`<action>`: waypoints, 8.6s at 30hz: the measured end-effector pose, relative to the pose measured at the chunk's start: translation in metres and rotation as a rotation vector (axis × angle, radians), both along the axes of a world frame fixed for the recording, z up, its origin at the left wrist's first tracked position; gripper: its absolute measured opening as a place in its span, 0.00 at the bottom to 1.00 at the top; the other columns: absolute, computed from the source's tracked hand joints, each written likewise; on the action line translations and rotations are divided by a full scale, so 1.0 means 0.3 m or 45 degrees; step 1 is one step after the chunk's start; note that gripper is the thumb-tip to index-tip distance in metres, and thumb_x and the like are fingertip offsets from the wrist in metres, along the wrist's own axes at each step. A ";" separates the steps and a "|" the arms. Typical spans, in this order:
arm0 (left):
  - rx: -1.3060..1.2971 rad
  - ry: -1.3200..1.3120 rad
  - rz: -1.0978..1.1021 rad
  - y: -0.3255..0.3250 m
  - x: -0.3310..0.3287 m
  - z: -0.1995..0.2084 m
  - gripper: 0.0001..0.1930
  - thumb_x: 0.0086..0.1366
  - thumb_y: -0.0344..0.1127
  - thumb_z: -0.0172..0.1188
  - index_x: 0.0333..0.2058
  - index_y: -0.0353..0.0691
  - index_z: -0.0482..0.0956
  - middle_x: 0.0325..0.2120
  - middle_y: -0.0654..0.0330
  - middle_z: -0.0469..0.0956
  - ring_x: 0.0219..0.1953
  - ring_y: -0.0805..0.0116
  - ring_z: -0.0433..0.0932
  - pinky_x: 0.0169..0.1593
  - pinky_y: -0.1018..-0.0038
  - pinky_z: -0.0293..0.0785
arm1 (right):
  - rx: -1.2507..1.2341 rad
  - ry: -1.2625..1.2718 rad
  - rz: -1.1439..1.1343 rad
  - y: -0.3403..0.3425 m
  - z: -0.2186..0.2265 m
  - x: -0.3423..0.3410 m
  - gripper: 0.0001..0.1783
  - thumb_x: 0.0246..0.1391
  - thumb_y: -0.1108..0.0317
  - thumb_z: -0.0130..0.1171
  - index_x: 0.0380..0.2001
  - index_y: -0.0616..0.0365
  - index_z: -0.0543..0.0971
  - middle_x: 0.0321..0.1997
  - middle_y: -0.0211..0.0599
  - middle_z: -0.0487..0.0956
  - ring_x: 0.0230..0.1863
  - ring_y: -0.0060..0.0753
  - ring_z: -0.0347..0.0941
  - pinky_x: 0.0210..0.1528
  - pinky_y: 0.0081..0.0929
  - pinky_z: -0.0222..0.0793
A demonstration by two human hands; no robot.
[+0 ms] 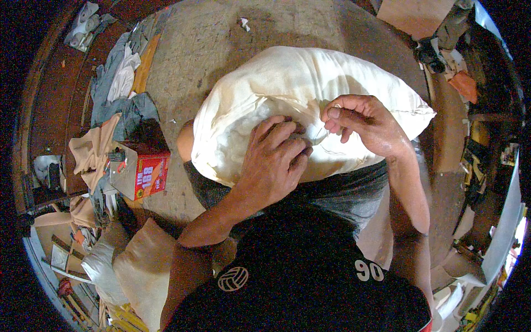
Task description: The person hand-sews a white pillow using a needle and thread. They repeatedly insert the needle into the fabric and pull the thread through to close the opening, working along the seam while the pillow rests on their lap.
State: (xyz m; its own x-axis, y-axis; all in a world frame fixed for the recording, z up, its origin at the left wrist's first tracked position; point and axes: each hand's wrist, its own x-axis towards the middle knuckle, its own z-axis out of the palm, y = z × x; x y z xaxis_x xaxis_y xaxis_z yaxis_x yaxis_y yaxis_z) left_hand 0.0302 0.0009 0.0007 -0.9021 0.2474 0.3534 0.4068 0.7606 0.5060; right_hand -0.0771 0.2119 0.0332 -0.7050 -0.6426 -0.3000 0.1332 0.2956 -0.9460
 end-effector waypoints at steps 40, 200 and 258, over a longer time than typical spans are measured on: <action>-0.128 0.411 -0.198 0.021 -0.037 -0.033 0.09 0.53 0.36 0.63 0.34 0.45 0.81 0.44 0.62 0.75 0.56 0.60 0.71 0.59 0.56 0.66 | 0.039 -0.194 -0.075 -0.018 -0.033 -0.036 0.10 0.59 0.67 0.57 0.34 0.64 0.82 0.30 0.36 0.83 0.29 0.25 0.80 0.23 0.20 0.71; 1.400 -0.345 -0.537 -0.230 0.363 0.158 0.08 0.69 0.26 0.48 0.41 0.31 0.74 0.30 0.48 0.81 0.33 0.53 0.80 0.39 0.56 0.79 | -0.274 0.766 0.237 0.020 -0.091 0.449 0.22 0.52 0.67 0.68 0.50 0.60 0.78 0.55 0.46 0.77 0.59 0.50 0.72 0.61 0.45 0.67; -0.227 0.362 -0.058 -0.156 -0.182 0.088 0.11 0.55 0.25 0.62 0.38 0.41 0.83 0.36 0.53 0.78 0.40 0.52 0.79 0.43 0.62 0.79 | -1.132 0.396 -1.120 0.016 -0.231 -0.010 0.08 0.64 0.73 0.57 0.43 0.65 0.77 0.39 0.40 0.81 0.37 0.31 0.79 0.43 0.27 0.77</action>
